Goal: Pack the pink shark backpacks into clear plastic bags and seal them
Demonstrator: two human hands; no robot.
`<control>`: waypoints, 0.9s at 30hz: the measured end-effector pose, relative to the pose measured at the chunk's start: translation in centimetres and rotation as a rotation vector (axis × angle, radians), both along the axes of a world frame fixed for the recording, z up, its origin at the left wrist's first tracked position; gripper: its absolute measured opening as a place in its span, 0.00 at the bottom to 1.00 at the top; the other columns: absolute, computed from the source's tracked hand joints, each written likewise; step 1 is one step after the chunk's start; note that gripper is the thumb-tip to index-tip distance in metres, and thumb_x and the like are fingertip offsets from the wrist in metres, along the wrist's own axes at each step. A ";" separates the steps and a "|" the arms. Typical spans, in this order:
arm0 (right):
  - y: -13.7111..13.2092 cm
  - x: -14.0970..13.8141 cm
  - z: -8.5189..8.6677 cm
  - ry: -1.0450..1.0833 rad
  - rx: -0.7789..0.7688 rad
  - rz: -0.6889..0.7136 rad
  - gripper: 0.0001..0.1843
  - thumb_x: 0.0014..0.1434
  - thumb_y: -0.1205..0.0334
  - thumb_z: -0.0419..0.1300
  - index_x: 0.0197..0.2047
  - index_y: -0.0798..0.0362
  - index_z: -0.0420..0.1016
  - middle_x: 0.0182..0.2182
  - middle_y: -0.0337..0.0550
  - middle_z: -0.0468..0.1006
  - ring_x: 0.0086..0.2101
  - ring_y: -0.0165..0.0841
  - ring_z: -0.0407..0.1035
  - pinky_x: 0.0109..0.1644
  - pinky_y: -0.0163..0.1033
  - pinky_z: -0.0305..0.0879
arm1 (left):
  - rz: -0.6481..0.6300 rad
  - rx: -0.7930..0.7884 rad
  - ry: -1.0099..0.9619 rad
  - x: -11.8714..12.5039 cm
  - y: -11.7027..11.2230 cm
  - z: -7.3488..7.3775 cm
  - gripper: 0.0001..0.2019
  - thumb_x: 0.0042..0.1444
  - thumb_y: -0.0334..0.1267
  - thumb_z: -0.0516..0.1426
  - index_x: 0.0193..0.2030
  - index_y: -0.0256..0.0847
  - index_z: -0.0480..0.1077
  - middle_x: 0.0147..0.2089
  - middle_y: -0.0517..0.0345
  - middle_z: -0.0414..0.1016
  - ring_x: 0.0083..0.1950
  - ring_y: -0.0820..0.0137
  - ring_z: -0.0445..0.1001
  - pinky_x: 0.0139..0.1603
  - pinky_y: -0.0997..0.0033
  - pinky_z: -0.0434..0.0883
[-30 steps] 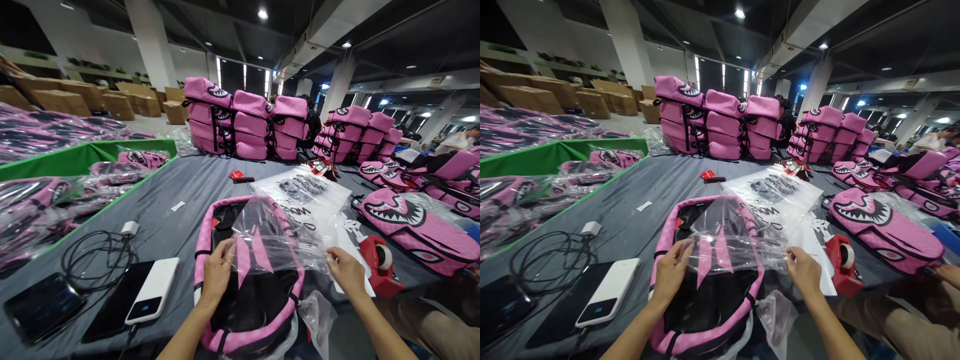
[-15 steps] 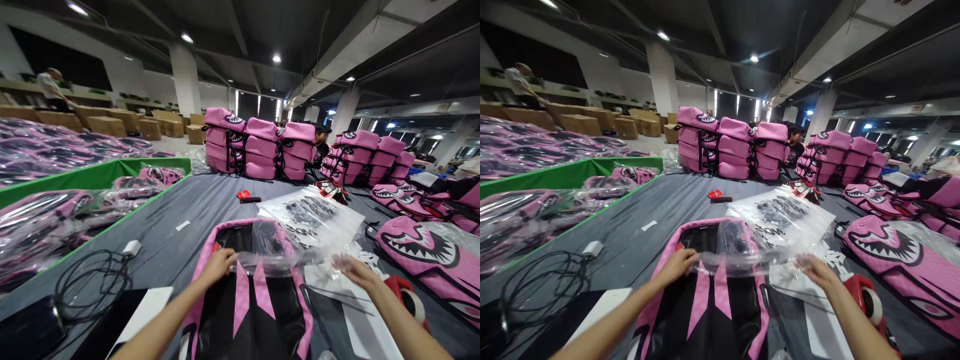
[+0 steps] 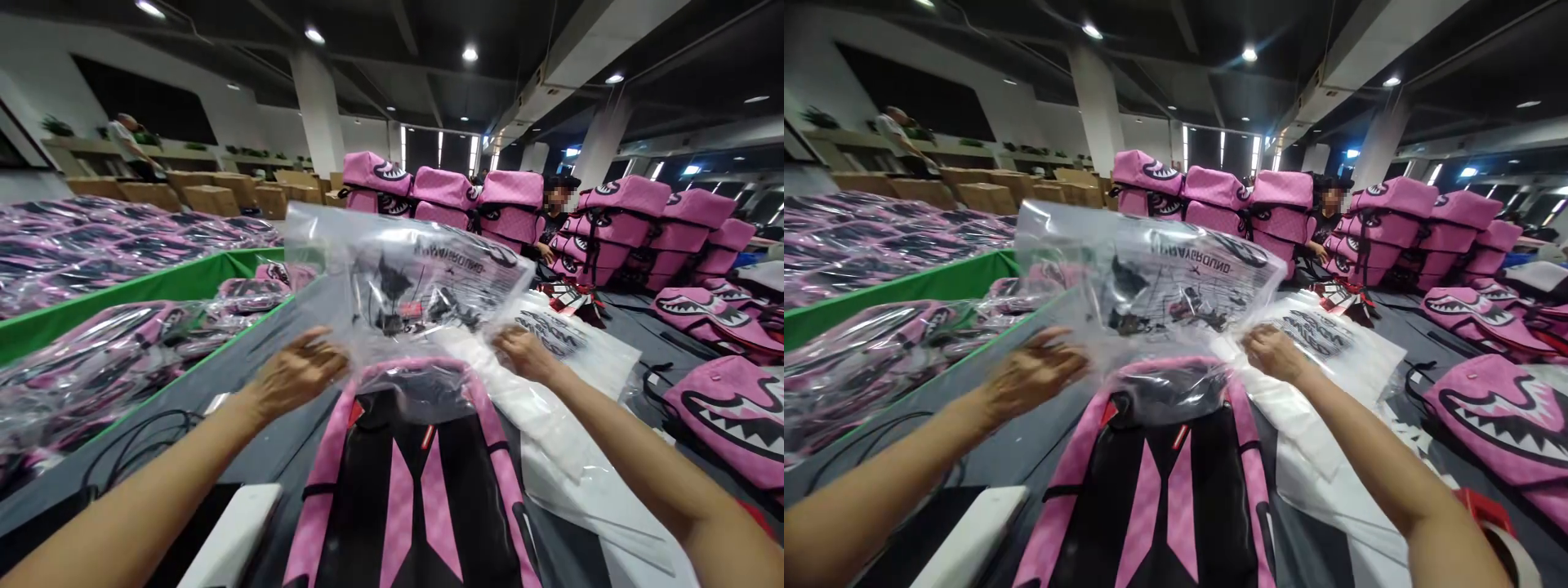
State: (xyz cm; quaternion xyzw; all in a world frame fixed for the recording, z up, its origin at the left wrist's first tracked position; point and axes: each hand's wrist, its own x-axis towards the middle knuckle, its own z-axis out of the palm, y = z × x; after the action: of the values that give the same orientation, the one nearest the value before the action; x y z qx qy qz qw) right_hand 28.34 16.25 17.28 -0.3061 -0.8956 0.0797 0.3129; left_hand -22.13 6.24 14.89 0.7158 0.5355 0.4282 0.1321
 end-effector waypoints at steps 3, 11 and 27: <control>2.5 -2.4 -6.0 -0.430 -0.035 0.026 0.17 0.64 0.70 0.50 0.49 0.53 0.79 0.53 0.54 0.81 0.58 0.40 0.71 0.71 0.59 0.52 | -0.085 -0.051 0.370 0.1 0.5 -5.3 0.12 0.60 0.38 0.53 0.43 0.40 0.76 0.49 0.59 0.84 0.56 0.66 0.78 0.76 0.49 0.52; 2.2 -4.7 -15.3 -0.419 -0.332 -0.145 0.22 0.65 0.64 0.53 0.59 0.50 0.77 0.59 0.50 0.78 0.60 0.42 0.71 0.73 0.52 0.51 | 0.134 -0.305 0.064 2.6 -0.5 -16.5 0.21 0.45 0.51 0.59 0.42 0.43 0.81 0.47 0.48 0.85 0.52 0.48 0.80 0.59 0.53 0.74; -17.4 0.7 -12.6 0.471 -0.640 -0.303 0.37 0.59 0.31 0.54 0.55 0.52 0.80 0.56 0.55 0.80 0.54 0.51 0.75 0.61 0.58 0.70 | 0.514 -0.109 -0.296 7.4 -20.7 -12.7 0.29 0.55 0.64 0.51 0.43 0.44 0.80 0.49 0.52 0.85 0.54 0.54 0.81 0.60 0.59 0.75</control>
State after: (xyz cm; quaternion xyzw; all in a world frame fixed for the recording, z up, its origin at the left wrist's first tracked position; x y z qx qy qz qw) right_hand 29.00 -1.13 4.63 -0.4895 -0.6746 0.3744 0.4063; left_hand -14.69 -14.43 2.17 0.4787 0.6961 0.5180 0.1343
